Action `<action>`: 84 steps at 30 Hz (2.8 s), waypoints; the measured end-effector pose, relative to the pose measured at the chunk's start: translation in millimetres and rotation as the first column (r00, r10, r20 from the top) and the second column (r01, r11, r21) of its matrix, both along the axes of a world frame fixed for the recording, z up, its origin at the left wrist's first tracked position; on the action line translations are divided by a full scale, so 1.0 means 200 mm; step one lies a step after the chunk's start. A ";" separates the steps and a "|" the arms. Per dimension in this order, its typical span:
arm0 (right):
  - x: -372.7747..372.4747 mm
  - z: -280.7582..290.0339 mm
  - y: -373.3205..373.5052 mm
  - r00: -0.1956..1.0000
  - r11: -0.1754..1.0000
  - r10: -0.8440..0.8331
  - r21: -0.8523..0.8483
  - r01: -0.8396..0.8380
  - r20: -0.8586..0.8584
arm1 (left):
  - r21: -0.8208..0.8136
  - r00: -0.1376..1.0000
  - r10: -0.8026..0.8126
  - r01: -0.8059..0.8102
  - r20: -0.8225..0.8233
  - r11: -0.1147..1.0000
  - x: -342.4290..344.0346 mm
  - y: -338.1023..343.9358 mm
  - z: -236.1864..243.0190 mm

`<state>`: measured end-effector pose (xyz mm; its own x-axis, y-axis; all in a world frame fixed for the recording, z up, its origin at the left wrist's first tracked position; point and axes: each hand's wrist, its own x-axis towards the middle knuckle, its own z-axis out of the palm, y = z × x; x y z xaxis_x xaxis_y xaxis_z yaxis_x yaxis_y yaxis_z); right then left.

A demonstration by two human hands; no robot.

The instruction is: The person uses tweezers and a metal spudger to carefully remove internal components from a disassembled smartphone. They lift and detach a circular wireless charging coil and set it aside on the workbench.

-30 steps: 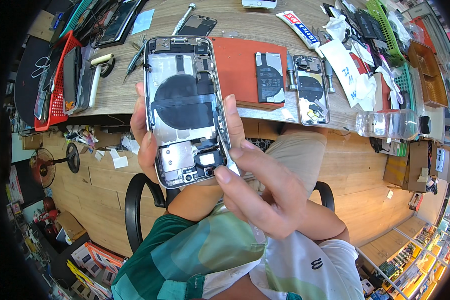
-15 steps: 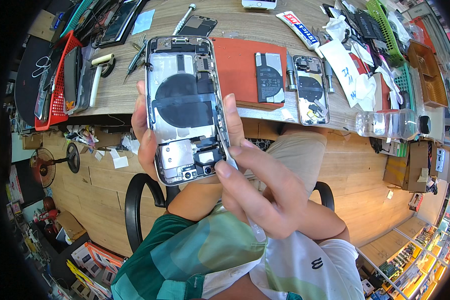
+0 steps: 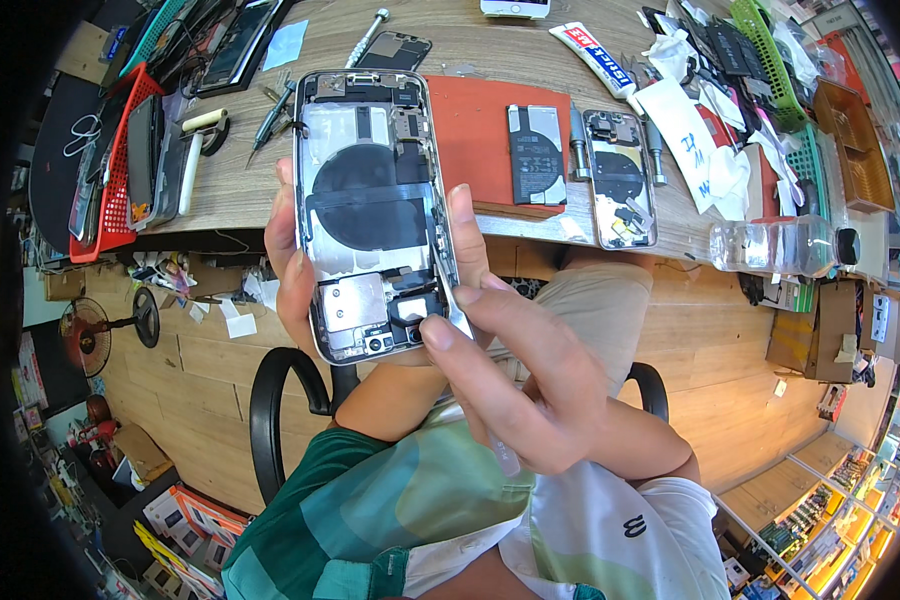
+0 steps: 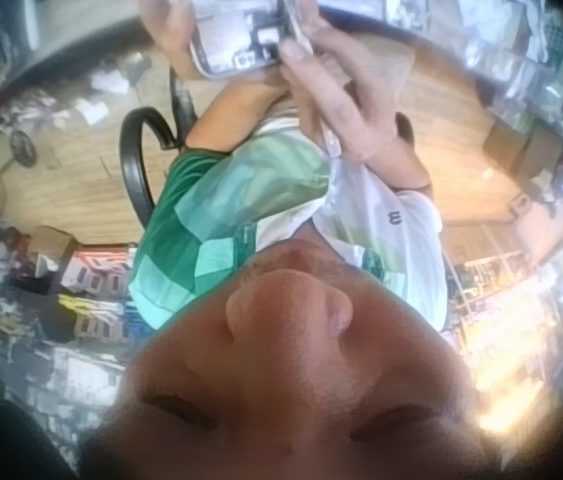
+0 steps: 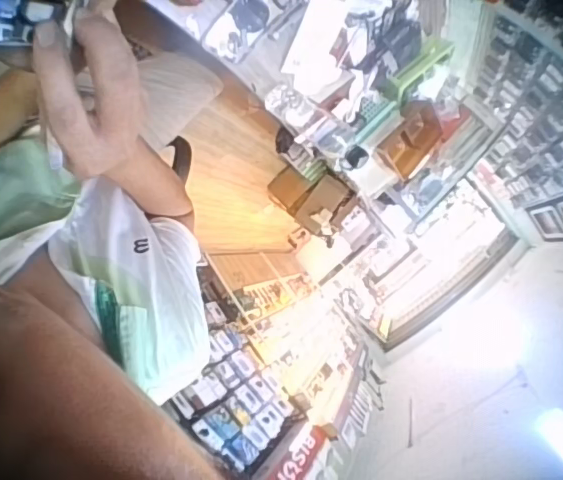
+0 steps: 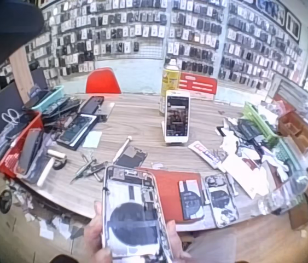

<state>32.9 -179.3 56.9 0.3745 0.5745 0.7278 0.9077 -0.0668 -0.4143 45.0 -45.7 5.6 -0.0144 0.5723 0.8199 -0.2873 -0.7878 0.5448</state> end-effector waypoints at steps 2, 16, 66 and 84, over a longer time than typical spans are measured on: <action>0.00 -0.01 0.00 1.000 1.000 -0.004 0.001 0.004 0.025 | -0.006 1.000 0.008 -0.008 -0.022 1.000 -0.01 0.00 0.00; -0.01 0.00 -0.01 0.999 1.000 -0.008 -0.007 0.008 -0.050 | -0.025 0.999 0.013 -0.014 -0.046 1.000 -0.01 -0.02 -0.01; 0.00 0.01 0.02 0.998 0.998 -0.051 -0.038 0.052 0.032 | -0.019 0.999 -0.037 0.038 0.031 0.999 0.03 0.00 -0.04; 0.20 0.31 -0.20 0.977 0.976 -0.207 -0.085 0.202 -0.054 | -0.373 0.599 -0.794 0.763 0.102 0.528 -0.03 0.00 0.03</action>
<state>72.4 -220.2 119.0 0.5329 0.5357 0.6550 0.8441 -0.2830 -0.4553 38.2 -46.6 11.7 0.6269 0.5601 0.5415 -0.6414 -0.0235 0.7668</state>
